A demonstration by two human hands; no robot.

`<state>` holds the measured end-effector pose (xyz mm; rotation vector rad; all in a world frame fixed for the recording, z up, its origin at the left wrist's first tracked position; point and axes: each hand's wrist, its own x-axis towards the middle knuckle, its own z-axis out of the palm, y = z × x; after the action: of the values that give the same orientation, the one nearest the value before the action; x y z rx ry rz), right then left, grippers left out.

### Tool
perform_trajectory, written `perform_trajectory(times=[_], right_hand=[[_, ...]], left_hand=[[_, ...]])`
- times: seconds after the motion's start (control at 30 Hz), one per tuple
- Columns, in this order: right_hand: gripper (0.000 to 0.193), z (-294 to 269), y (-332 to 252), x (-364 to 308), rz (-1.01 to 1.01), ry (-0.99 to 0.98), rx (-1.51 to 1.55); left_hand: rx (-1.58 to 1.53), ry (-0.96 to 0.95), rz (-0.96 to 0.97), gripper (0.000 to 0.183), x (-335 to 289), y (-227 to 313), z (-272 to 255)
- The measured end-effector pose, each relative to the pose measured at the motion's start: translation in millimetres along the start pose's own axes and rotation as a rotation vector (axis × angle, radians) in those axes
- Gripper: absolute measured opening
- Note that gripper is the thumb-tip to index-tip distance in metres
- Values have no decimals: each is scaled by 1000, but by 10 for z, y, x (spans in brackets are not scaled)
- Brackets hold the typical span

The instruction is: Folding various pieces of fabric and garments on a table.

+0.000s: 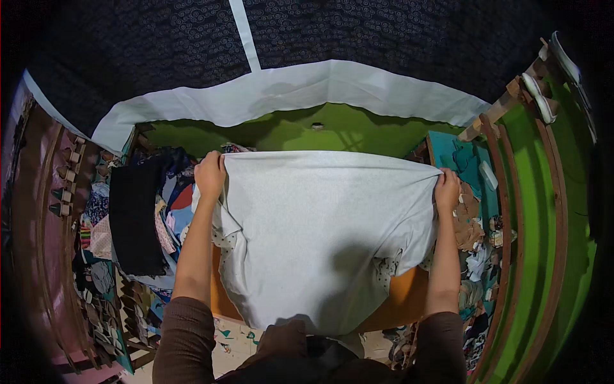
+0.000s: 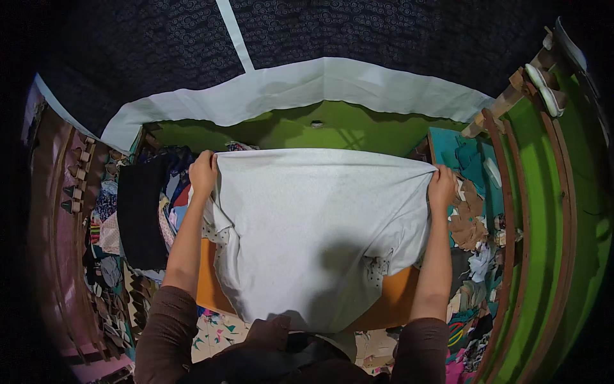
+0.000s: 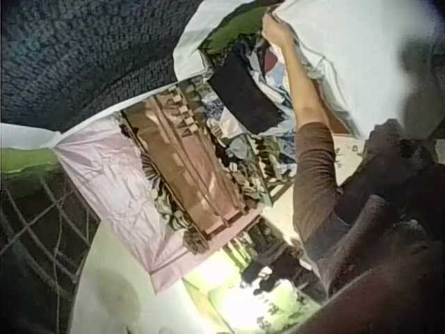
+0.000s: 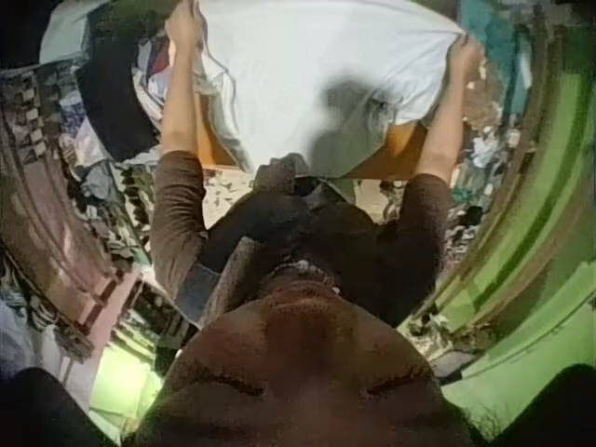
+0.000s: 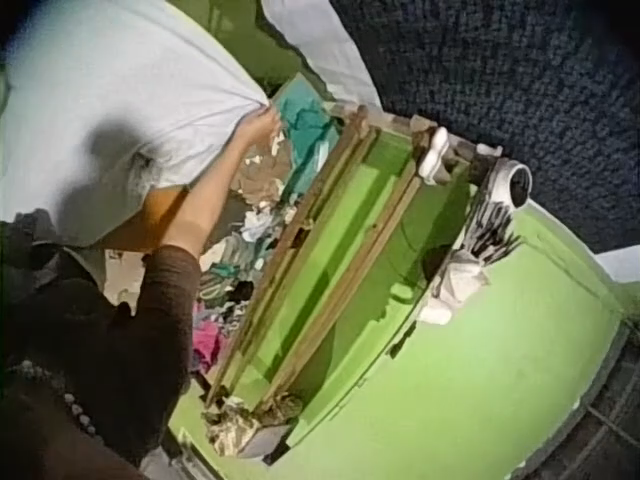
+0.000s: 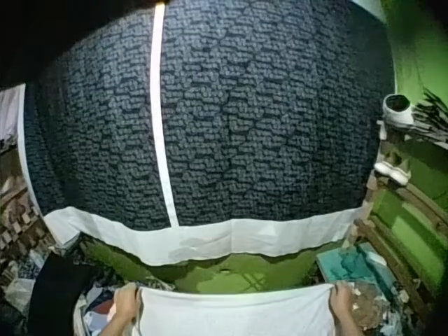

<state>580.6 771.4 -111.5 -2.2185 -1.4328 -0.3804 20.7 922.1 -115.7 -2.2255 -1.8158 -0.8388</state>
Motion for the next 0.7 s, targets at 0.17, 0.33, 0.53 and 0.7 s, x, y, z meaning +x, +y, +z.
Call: perform_trajectory(times=[0.17, 0.33, 0.53, 0.7], right_hand=[[33, 322, -386, -217, -34, -131, -110], [43, 248, -957, -1035, -213, -383, -5], [42, 142, -702, -1249, -268, -302, -285], [50, -234, -1154, -1636, -191, -458, -91]], left_hand=[[84, -83, 60, 30, -255, 272, 243], [-15, -444, 413, 52, -1068, 935, -86], [166, -318, 237, 48, -1318, 296, -135], [188, -360, 271, 48, -1569, 217, -499]])
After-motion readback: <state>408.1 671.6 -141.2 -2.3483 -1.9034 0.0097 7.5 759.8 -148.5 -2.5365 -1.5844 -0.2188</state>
